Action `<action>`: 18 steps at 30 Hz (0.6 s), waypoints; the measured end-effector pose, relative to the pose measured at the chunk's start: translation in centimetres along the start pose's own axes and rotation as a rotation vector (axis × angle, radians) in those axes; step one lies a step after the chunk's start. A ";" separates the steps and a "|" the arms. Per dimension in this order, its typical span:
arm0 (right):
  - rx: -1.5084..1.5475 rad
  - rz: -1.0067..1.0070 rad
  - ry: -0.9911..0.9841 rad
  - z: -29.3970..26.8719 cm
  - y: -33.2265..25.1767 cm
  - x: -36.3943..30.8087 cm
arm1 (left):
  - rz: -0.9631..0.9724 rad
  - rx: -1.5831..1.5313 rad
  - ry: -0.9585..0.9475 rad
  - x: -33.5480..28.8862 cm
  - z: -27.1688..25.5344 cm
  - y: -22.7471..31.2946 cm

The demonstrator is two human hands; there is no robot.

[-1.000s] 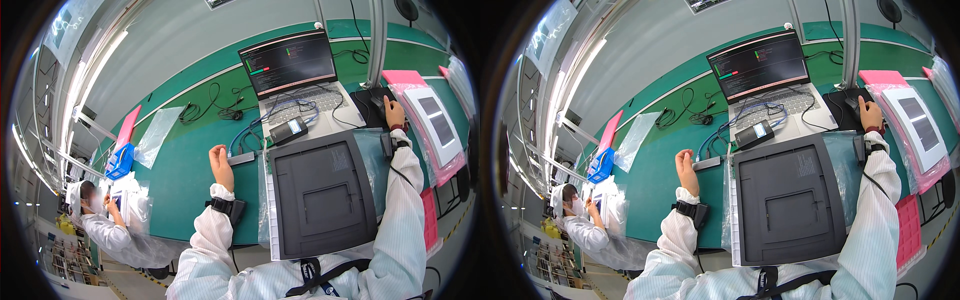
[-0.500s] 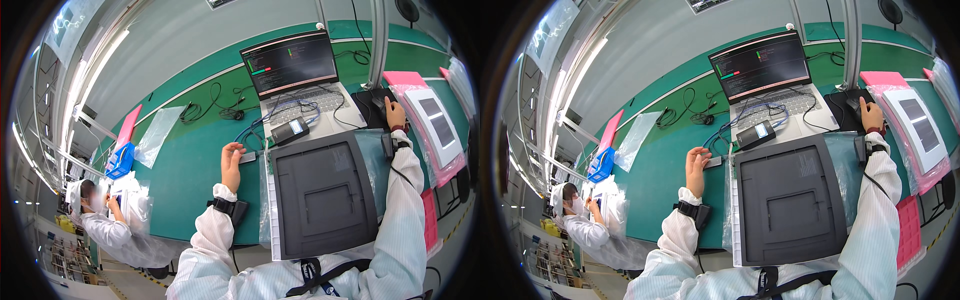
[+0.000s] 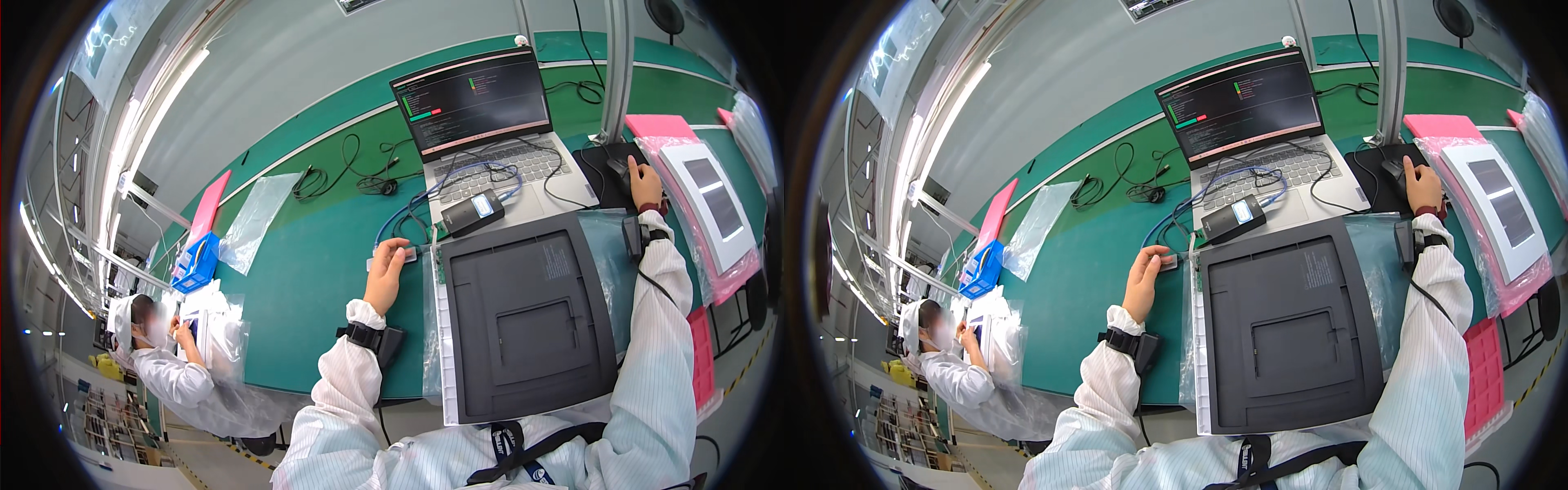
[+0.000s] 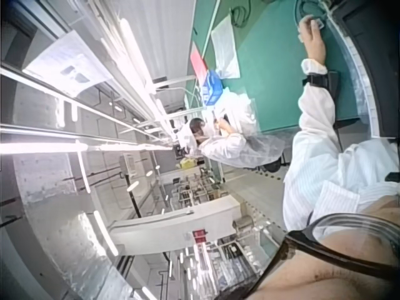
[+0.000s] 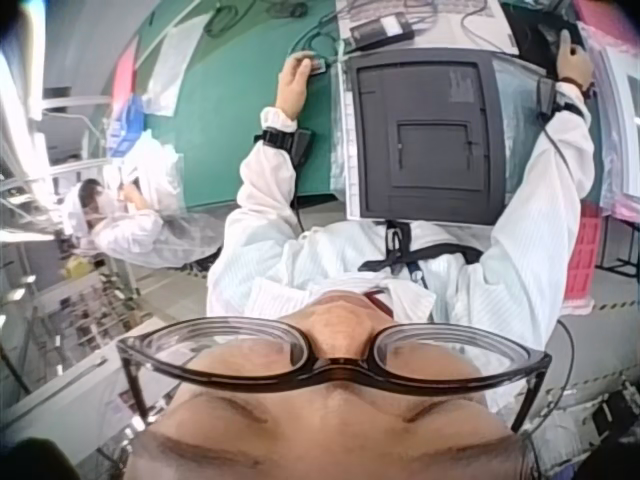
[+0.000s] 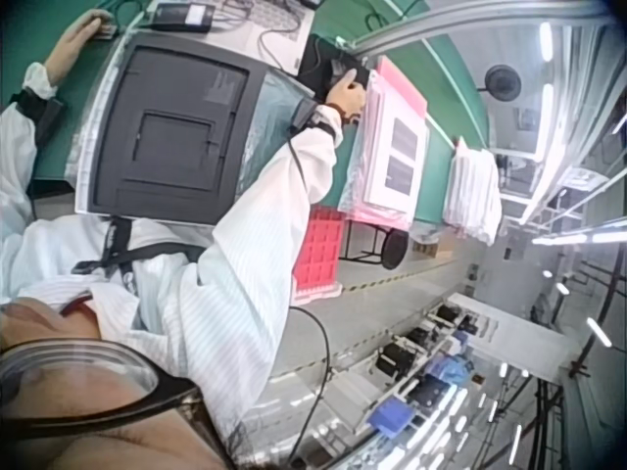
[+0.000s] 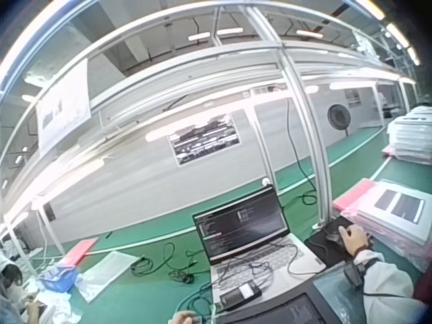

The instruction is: Testing electronic components using a handheld scanner and logging data on a laptop.

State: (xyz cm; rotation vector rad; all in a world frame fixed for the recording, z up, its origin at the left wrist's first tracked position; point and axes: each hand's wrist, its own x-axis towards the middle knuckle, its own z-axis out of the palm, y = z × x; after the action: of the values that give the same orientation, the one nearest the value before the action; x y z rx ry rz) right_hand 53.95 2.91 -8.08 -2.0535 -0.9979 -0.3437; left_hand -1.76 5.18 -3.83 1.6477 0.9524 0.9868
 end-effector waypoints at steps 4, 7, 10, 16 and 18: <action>-0.018 -0.004 0.003 -0.3 0.1 -0.3 | 0.055 0.010 0.035 -0.5 0.6 1.6; -0.005 0.014 -0.015 -0.1 -0.2 -0.3 | 0.163 -0.071 0.010 -0.7 0.4 1.8; 0.015 0.004 -0.001 -0.2 -0.3 -0.4 | 0.043 -0.013 -0.079 -0.6 0.4 1.5; 0.007 -0.007 -0.001 -0.2 0.4 0.0 | 0.043 -0.095 -0.027 -0.3 0.7 1.7; 0.006 0.002 -0.001 -0.2 0.4 0.1 | 0.023 -0.076 -0.018 -0.1 0.8 1.5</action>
State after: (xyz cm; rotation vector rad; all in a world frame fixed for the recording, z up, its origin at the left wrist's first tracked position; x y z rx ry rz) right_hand 54.33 2.60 -8.13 -2.0497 -0.9958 -0.3387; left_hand -0.87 4.43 -2.54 1.6047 0.8752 1.0099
